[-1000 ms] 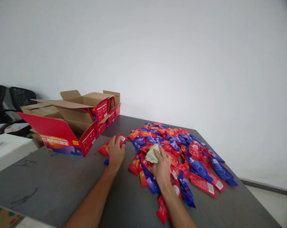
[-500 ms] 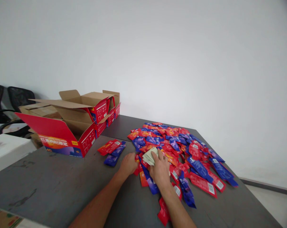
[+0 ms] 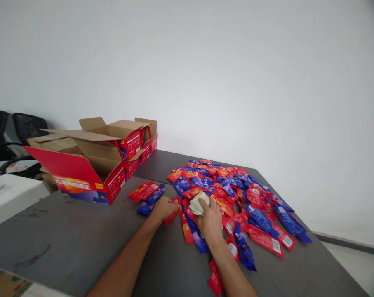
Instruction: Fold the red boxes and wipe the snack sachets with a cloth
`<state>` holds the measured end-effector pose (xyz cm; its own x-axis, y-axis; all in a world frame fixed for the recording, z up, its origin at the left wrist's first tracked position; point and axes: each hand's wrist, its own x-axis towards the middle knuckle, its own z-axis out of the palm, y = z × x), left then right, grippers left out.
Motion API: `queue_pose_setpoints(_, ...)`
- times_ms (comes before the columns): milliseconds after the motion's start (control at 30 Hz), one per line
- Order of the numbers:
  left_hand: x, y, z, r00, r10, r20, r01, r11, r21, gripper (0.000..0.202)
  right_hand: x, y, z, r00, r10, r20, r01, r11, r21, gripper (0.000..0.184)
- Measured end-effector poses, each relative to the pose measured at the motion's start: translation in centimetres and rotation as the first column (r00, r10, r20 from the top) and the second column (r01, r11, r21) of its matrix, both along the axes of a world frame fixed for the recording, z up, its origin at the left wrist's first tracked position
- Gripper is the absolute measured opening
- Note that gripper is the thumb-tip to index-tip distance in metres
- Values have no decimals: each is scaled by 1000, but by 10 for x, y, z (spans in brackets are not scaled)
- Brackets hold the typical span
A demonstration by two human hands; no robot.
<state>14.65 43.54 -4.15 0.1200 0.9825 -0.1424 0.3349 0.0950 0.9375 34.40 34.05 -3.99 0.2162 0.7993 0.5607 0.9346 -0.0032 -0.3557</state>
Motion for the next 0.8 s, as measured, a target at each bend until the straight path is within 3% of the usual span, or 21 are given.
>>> queue_pose_setpoints(200,-7,4,18,969,23,248,-19,1000,-18,6,-2,0,9,983,173,-56,-167,981,100,67)
queue_pose_setpoints(267,-3,-1,27,928,8,374,-4,1000,-12,13,-7,-3,15,966,253,-58,-246,964,99,73)
queue_pose_setpoints(300,1,-5,32,891,-11,454,15,1000,-5,18,-9,-5,19,955,291,-55,-284,953,107,76)
queue_pose_setpoints(400,11,-17,42,673,-118,730,143,989,28,34,-18,-9,26,912,411,-8,-408,907,110,83)
queue_pose_setpoints(500,18,-26,47,515,-156,843,270,963,13,44,-27,-12,29,868,494,55,-495,868,24,82)
queue_pose_setpoints(633,18,-29,45,432,-160,887,383,924,-20,43,-29,-12,29,886,457,80,-458,889,-14,83)
queue_pose_setpoints(800,23,-37,44,417,-228,880,520,854,-25,40,-12,-9,30,960,272,71,-278,956,88,85)
